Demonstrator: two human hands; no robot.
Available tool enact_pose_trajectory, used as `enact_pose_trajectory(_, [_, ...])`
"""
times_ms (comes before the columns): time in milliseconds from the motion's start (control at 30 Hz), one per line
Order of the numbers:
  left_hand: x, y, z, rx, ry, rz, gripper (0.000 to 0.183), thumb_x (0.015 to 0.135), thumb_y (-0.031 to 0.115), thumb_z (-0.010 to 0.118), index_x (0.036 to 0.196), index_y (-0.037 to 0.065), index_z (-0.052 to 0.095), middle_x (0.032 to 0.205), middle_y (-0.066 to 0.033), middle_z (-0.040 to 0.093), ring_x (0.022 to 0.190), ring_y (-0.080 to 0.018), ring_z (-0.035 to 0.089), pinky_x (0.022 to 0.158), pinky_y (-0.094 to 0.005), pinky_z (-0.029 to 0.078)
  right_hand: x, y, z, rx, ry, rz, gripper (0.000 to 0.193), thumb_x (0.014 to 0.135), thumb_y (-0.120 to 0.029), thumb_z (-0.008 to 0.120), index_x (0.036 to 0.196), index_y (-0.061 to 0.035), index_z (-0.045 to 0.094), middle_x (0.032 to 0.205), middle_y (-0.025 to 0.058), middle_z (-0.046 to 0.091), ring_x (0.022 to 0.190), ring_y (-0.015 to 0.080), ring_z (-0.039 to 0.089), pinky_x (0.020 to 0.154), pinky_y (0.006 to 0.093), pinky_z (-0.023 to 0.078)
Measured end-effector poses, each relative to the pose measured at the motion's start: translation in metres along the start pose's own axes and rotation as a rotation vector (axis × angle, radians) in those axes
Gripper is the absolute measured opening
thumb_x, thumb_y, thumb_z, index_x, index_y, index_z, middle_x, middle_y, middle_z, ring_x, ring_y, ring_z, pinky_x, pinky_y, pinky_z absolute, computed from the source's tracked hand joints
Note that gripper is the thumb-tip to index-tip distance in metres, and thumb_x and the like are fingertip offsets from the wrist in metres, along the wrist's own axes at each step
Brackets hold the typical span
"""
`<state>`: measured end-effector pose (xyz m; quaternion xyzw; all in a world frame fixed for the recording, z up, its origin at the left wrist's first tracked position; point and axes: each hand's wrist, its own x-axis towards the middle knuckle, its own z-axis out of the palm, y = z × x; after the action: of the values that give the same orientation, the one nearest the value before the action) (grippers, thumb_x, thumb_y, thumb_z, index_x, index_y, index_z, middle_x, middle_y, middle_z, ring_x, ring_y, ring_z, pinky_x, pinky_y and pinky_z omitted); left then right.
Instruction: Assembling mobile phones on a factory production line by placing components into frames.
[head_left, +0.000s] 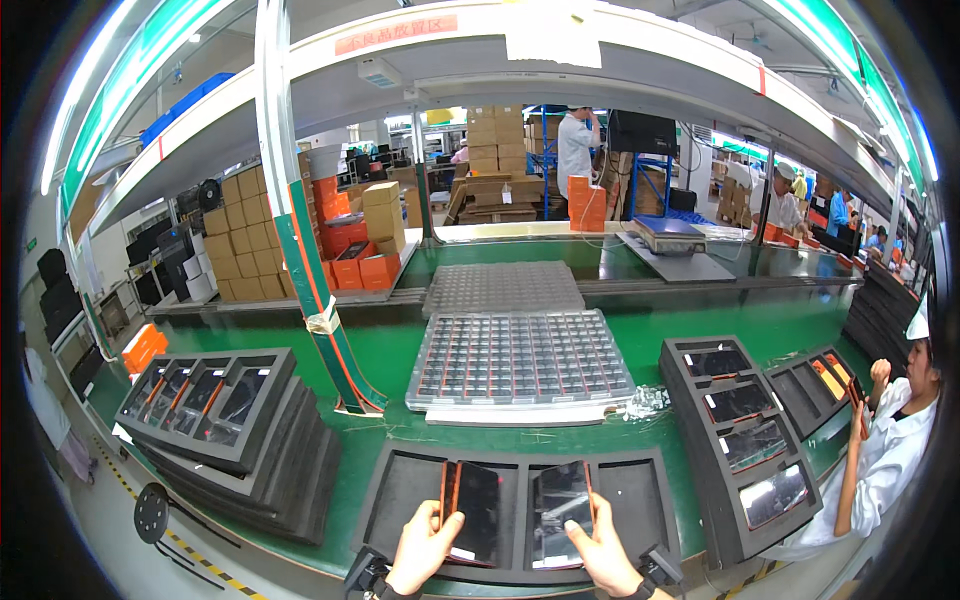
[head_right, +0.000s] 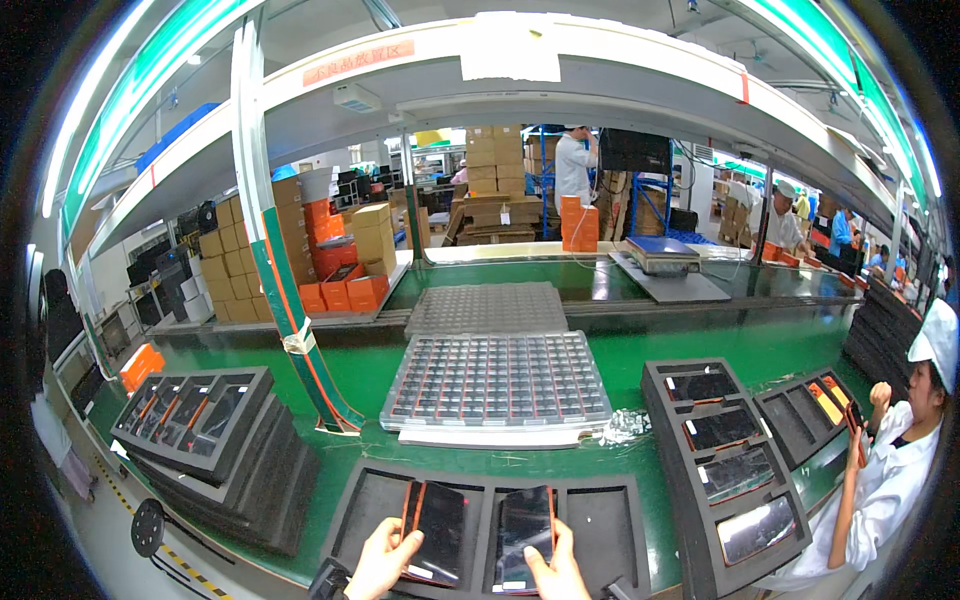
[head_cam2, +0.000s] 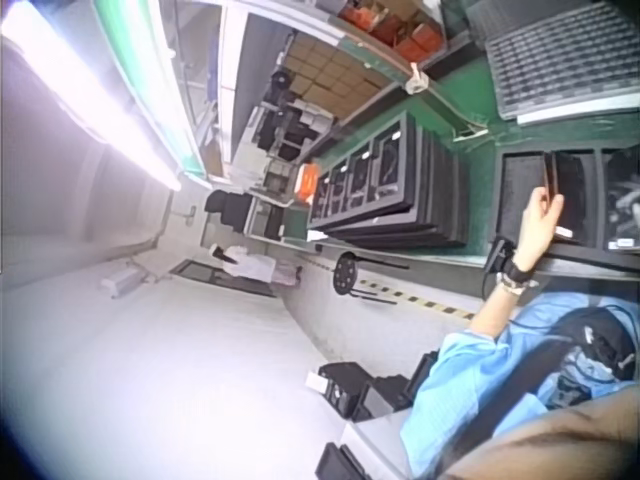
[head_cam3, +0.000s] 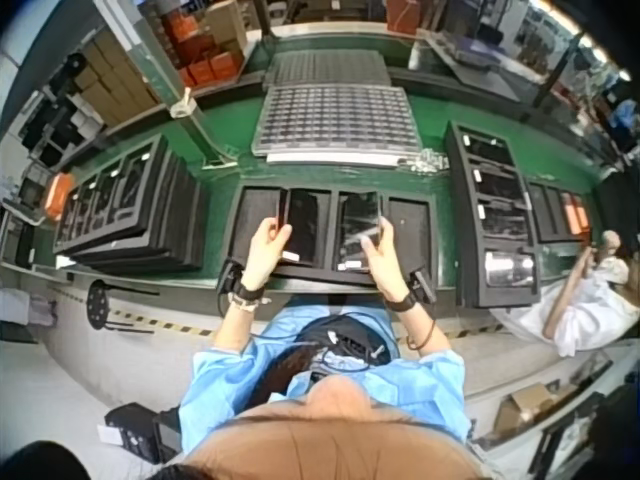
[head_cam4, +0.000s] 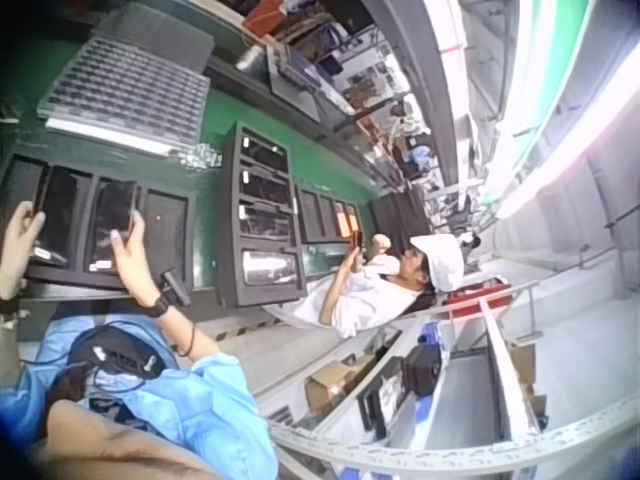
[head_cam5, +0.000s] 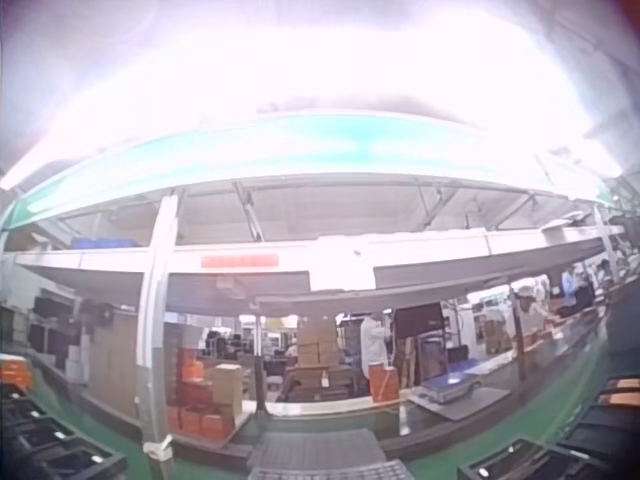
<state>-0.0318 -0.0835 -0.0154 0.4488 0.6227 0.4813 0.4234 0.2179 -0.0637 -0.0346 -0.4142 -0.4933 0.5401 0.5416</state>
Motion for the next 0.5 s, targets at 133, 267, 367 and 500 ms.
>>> enact_pose_trajectory(133, [-0.007,0.018,0.012,-0.096,-0.102,-0.061,0.024,0.093,0.018,0.071,0.110,0.005,0.062,0.076,0.0012,0.063,0.070,-0.0068,0.057,0.062,-0.0258,0.049,0.003,0.011,0.002,-0.111,-0.036,0.027,0.048,0.100,-0.007,0.057,0.140,-0.0032,0.030,0.133,0.0119,0.050,0.113,0.0158,0.053,0.096,0.0297,0.046])
enact_pose_trajectory(267, [-0.014,0.022,-0.004,-0.198,0.040,0.017,0.026,0.097,0.019,0.067,0.116,0.003,0.060,0.083,0.0052,0.056,0.071,-0.0021,0.048,0.058,-0.0186,0.039,-0.004,-0.003,-0.011,-0.069,0.039,-0.018,0.037,0.100,-0.008,0.059,0.131,-0.0020,0.039,0.124,0.0110,0.052,0.116,0.0174,0.051,0.102,0.0310,0.041])
enact_pose_trajectory(367, [0.002,-0.004,-0.046,-0.133,0.262,0.270,0.024,0.099,0.018,0.063,0.117,0.002,0.060,0.084,0.0061,0.050,0.071,-0.0034,0.040,0.060,-0.0198,0.035,-0.015,-0.030,-0.031,-0.004,0.228,-0.068,0.036,0.100,-0.008,0.058,0.132,-0.0017,0.042,0.124,0.0090,0.051,0.120,0.0172,0.049,0.104,0.0300,0.038])
enact_pose_trajectory(500, [0.002,0.033,-0.085,0.059,0.199,0.082,0.031,0.101,0.019,0.060,0.123,-0.002,0.060,0.092,0.0000,0.061,0.077,-0.0063,0.050,0.065,-0.0235,0.042,-0.020,-0.036,-0.068,-0.058,0.378,-0.120,0.053,0.100,-0.003,0.054,0.147,-0.0018,0.032,0.145,0.0128,0.040,0.136,0.0233,0.041,0.113,0.0349,0.031])
